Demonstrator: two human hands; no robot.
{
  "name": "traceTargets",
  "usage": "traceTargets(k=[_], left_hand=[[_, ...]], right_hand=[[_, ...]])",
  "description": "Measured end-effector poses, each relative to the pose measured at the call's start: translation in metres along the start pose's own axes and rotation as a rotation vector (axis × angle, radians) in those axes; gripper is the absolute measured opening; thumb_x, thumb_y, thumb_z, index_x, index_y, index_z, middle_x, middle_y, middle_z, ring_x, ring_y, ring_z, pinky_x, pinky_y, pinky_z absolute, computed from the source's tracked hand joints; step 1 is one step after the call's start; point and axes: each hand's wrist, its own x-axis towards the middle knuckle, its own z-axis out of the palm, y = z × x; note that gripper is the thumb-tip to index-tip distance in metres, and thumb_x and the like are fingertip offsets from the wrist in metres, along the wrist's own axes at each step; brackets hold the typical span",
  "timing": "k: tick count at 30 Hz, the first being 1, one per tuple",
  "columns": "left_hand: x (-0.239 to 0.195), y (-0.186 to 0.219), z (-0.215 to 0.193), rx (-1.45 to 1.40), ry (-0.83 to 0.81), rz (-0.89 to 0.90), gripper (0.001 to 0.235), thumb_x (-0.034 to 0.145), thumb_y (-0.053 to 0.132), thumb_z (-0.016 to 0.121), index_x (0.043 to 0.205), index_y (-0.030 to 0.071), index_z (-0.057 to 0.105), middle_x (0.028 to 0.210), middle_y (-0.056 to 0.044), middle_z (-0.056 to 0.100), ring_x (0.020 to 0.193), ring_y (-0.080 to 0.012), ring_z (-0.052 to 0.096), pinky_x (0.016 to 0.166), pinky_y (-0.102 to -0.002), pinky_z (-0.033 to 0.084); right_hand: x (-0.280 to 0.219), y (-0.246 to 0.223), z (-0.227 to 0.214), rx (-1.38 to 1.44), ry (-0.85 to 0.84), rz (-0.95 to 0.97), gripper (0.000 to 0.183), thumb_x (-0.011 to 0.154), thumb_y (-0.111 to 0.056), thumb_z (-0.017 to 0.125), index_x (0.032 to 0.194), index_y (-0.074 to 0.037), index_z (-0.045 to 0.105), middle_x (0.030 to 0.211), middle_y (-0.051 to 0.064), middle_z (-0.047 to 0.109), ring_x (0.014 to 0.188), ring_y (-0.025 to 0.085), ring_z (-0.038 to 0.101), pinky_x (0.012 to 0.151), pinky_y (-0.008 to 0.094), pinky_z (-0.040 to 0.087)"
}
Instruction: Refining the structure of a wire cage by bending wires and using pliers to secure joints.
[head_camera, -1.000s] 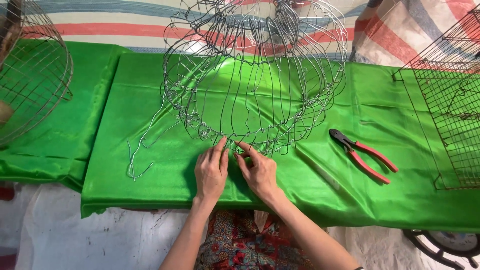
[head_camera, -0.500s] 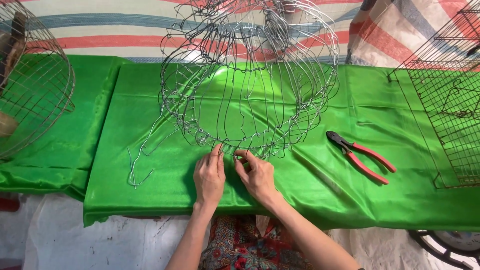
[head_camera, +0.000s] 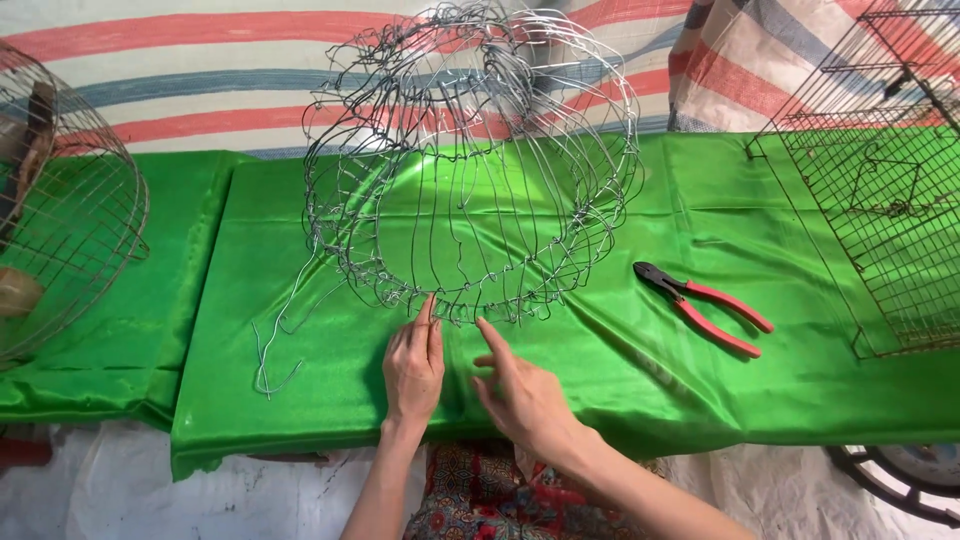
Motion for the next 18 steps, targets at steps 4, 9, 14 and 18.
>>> traceTargets(k=[4, 9, 14, 18], left_hand=[[-0.003, -0.004, 0.006, -0.064, -0.023, -0.038, 0.041, 0.106, 0.014, 0.054, 0.146, 0.004, 0.052, 0.104, -0.009, 0.076, 0.089, -0.0206, 0.071, 0.079, -0.035, 0.061], [-0.004, 0.001, 0.003, -0.07, -0.02, -0.068, 0.041, 0.104, 0.013, 0.057, 0.144, 0.004, 0.054, 0.104, -0.011, 0.076, 0.089, -0.0227, 0.073, 0.077, -0.036, 0.063], [-0.008, -0.007, 0.007, -0.075, -0.031, -0.079, 0.04, 0.1, 0.011, 0.063, 0.139, 0.001, 0.059, 0.105, -0.01, 0.077, 0.094, -0.0216, 0.074, 0.081, -0.035, 0.064], [-0.014, -0.006, -0.002, -0.021, 0.125, 0.007, 0.03, 0.094, 0.007, 0.071, 0.124, 0.002, 0.067, 0.097, -0.01, 0.079, 0.084, -0.0189, 0.077, 0.075, -0.03, 0.065]], right_hand=[[0.001, -0.025, -0.096, 0.041, 0.143, -0.024, 0.036, 0.091, 0.0, 0.066, 0.126, -0.006, 0.065, 0.098, 0.006, 0.079, 0.079, 0.014, 0.077, 0.075, 0.023, 0.069], [0.041, 0.008, -0.143, -0.041, 0.445, 0.011, 0.018, 0.1, -0.004, 0.06, 0.115, -0.002, 0.069, 0.085, 0.008, 0.077, 0.068, 0.013, 0.073, 0.062, 0.025, 0.062], [0.067, 0.041, -0.132, -0.026, 0.329, 0.23, 0.022, 0.099, -0.019, 0.064, 0.116, -0.009, 0.075, 0.08, 0.008, 0.08, 0.064, 0.012, 0.076, 0.059, 0.025, 0.064], [0.07, 0.048, -0.128, 0.035, 0.303, 0.223, 0.018, 0.098, -0.02, 0.066, 0.108, -0.008, 0.075, 0.069, 0.003, 0.075, 0.051, 0.009, 0.064, 0.045, 0.024, 0.055]])
